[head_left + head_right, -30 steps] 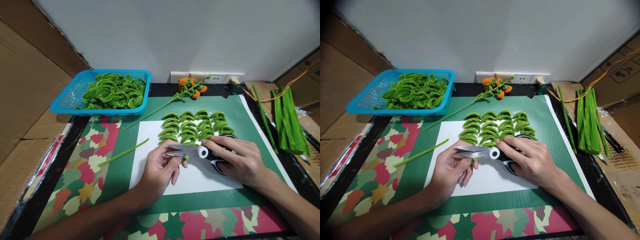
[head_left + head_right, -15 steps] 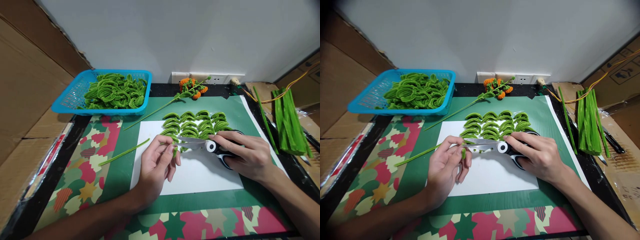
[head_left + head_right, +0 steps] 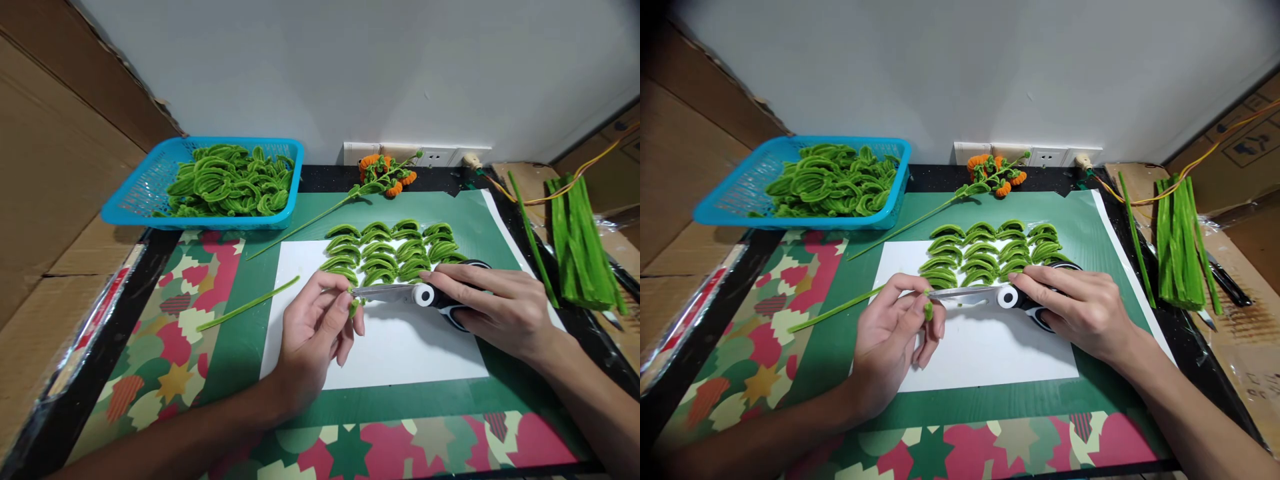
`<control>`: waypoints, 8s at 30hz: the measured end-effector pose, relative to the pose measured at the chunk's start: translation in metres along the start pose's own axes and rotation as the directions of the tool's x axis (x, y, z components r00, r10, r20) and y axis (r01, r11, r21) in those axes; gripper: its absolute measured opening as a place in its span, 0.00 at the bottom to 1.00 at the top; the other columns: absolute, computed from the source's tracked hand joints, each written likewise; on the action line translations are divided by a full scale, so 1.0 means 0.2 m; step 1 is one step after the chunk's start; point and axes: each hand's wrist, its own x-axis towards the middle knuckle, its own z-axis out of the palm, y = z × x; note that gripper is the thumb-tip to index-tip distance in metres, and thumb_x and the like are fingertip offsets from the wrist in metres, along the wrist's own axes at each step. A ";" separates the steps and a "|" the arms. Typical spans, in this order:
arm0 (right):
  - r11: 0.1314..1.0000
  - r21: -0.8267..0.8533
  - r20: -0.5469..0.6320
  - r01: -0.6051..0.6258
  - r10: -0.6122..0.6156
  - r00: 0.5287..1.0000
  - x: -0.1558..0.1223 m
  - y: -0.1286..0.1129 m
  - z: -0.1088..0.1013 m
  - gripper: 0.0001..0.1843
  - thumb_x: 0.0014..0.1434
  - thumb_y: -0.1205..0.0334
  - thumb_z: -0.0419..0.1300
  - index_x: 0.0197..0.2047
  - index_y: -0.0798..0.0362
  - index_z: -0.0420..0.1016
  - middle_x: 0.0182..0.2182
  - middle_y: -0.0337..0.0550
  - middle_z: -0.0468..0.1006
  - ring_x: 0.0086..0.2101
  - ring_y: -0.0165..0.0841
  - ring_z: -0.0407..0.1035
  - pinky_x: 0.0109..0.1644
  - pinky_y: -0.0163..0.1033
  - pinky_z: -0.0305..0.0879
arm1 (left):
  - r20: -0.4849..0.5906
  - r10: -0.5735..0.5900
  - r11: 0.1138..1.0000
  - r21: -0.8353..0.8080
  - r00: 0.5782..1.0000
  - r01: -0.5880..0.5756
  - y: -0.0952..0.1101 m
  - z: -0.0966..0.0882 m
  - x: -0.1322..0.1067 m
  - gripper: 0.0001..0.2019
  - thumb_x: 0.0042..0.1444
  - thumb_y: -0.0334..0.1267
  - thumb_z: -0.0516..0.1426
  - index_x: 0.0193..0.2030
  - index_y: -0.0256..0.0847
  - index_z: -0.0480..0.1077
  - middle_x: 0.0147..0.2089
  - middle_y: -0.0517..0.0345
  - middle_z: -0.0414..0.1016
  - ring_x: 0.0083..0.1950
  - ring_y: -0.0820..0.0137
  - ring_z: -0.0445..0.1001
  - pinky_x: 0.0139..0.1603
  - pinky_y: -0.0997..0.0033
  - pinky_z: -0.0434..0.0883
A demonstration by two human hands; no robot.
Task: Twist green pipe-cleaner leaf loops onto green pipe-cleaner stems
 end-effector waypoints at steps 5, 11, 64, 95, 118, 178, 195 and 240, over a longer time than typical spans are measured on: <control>1.000 -0.016 -0.009 -0.010 0.010 1.000 -0.01 0.00 0.00 0.22 0.67 0.81 0.57 0.56 0.53 0.80 0.47 0.44 0.89 0.41 0.33 0.86 0.45 0.35 0.81 | -0.002 0.003 1.000 0.003 1.000 -0.003 0.00 0.00 -0.01 0.13 0.70 0.49 0.65 0.44 0.44 0.69 0.27 0.66 0.78 0.15 0.81 0.63 0.16 0.85 0.55; 1.000 -0.017 -0.021 -0.003 0.003 1.000 0.00 0.00 0.00 0.22 0.66 0.81 0.57 0.56 0.51 0.81 0.47 0.42 0.90 0.41 0.32 0.86 0.47 0.34 0.81 | 0.012 -0.006 1.000 0.000 1.000 0.006 0.00 -0.01 -0.01 0.12 0.71 0.48 0.64 0.45 0.44 0.70 0.27 0.66 0.78 0.16 0.81 0.63 0.16 0.85 0.57; 0.888 0.276 0.136 -0.369 0.344 0.929 -0.01 0.19 -0.12 0.15 0.64 0.62 0.73 0.54 0.45 0.84 0.46 0.44 0.87 0.39 0.39 0.83 0.40 0.39 0.80 | 0.102 -0.122 0.987 0.118 0.987 0.110 0.00 -0.01 0.00 0.13 0.73 0.49 0.61 0.49 0.41 0.74 0.28 0.62 0.77 0.13 0.79 0.67 0.14 0.83 0.56; 0.762 -0.358 0.064 -0.540 0.597 0.800 -0.23 0.50 0.05 0.22 0.75 0.54 0.54 0.61 0.55 0.81 0.56 0.59 0.83 0.52 0.56 0.77 0.56 0.62 0.76 | 0.056 -0.189 0.963 0.208 0.980 0.173 -0.01 -0.05 0.01 0.19 0.73 0.60 0.58 0.54 0.47 0.66 0.27 0.71 0.60 0.23 0.79 0.44 0.22 0.85 0.45; 0.897 0.428 -0.124 0.114 -0.067 0.990 0.08 -0.28 0.15 0.10 0.77 0.71 0.56 0.53 0.63 0.78 0.40 0.52 0.84 0.38 0.37 0.75 0.41 0.41 0.70 | 0.473 -0.285 0.953 0.230 0.834 0.196 0.01 -0.03 -0.03 0.17 0.78 0.58 0.52 0.58 0.48 0.59 0.29 0.73 0.51 0.24 0.78 0.49 0.21 0.81 0.47; -0.192 0.726 0.681 -0.661 0.341 0.648 0.08 -0.35 0.18 0.22 0.67 0.44 0.70 0.36 0.55 0.77 0.22 0.35 0.75 0.17 0.25 0.65 0.21 0.30 0.63 | 0.245 0.044 0.744 0.639 0.969 -0.195 -0.01 -0.03 -0.04 0.11 0.69 0.43 0.64 0.41 0.37 0.82 0.26 0.59 0.74 0.20 0.75 0.70 0.22 0.75 0.64; 0.944 0.293 -0.107 0.149 -0.122 0.987 0.06 -0.26 0.12 0.13 0.74 0.73 0.54 0.54 0.60 0.78 0.35 0.50 0.83 0.31 0.35 0.73 0.33 0.39 0.69 | 0.362 -0.283 0.871 0.486 0.888 0.079 0.06 -0.05 0.02 0.15 0.69 0.49 0.63 0.42 0.37 0.76 0.22 0.65 0.67 0.22 0.74 0.68 0.26 0.74 0.67; 0.968 0.224 -0.041 0.116 -0.110 0.993 0.07 -0.23 0.18 0.14 0.76 0.70 0.51 0.43 0.58 0.77 0.29 0.42 0.75 0.26 0.32 0.62 0.30 0.40 0.55 | 0.334 -0.291 0.878 0.465 0.897 0.111 0.02 -0.08 0.02 0.15 0.72 0.51 0.62 0.45 0.40 0.71 0.20 0.74 0.52 0.21 0.78 0.49 0.23 0.74 0.46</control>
